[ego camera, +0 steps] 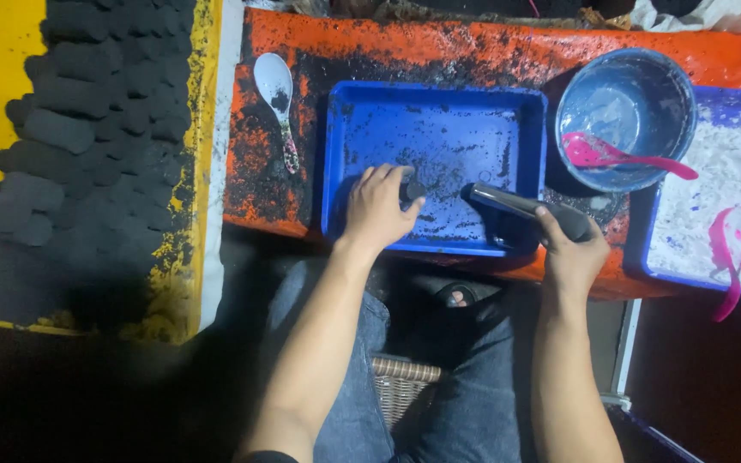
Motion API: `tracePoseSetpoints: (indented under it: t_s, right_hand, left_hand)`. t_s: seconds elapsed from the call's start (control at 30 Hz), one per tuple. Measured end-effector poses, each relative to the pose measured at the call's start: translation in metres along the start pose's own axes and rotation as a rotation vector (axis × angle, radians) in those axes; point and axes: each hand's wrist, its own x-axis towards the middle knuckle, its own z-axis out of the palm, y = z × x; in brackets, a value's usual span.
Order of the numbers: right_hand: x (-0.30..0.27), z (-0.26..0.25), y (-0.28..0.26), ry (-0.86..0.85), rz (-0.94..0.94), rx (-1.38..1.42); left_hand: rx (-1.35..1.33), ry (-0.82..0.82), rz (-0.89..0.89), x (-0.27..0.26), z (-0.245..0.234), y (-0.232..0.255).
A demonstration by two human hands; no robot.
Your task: The person packs a dark granular substance into a cylindrical metal mold placed on a blue tray. They use a hammer to strike the mold and compact the material, then remove the formed cylindrical briquette and place it on a yellow tray. The process is repeated with additional material.
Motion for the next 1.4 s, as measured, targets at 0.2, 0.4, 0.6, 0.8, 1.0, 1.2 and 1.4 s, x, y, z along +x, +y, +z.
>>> tracePoseSetpoints:
  t_s: [0.2,0.4,0.6,0.8,1.0,1.2,1.4]
  right_hand:
    - [0.002,-0.029,0.027,-0.112,-0.159,-0.261]
    - [-0.009,-0.028,0.02,-0.176,-0.181,-0.387]
    - [-0.018,-0.029,-0.001,-0.219,-0.275,-0.556]
    - [-0.032,-0.022,-0.029,-0.251,-0.289,-0.627]
    - [-0.049,-0.011,-0.052,-0.141,-0.605,-0.633]
    - [-0.051,0.023,-0.022,-0.159,-0.841,-0.354]
    - [-0.072,0.032,-0.051,-0.271,-0.765,-0.247]
  left_hand:
    - [0.017,-0.04,-0.092,-0.013,0.007,-0.003]
    - [0.004,-0.059,-0.118,-0.014,0.008,-0.001]
    - [-0.012,-0.132,-0.154,-0.013,0.007,0.007]
    - [-0.016,-0.148,-0.18,-0.007,0.006,0.01]
    - [0.014,-0.105,-0.182,-0.003,0.004,0.009]
    - [0.052,-0.121,-0.167,-0.003,0.004,0.011]
    - [0.032,-0.155,-0.165,-0.004,0.008,0.011]
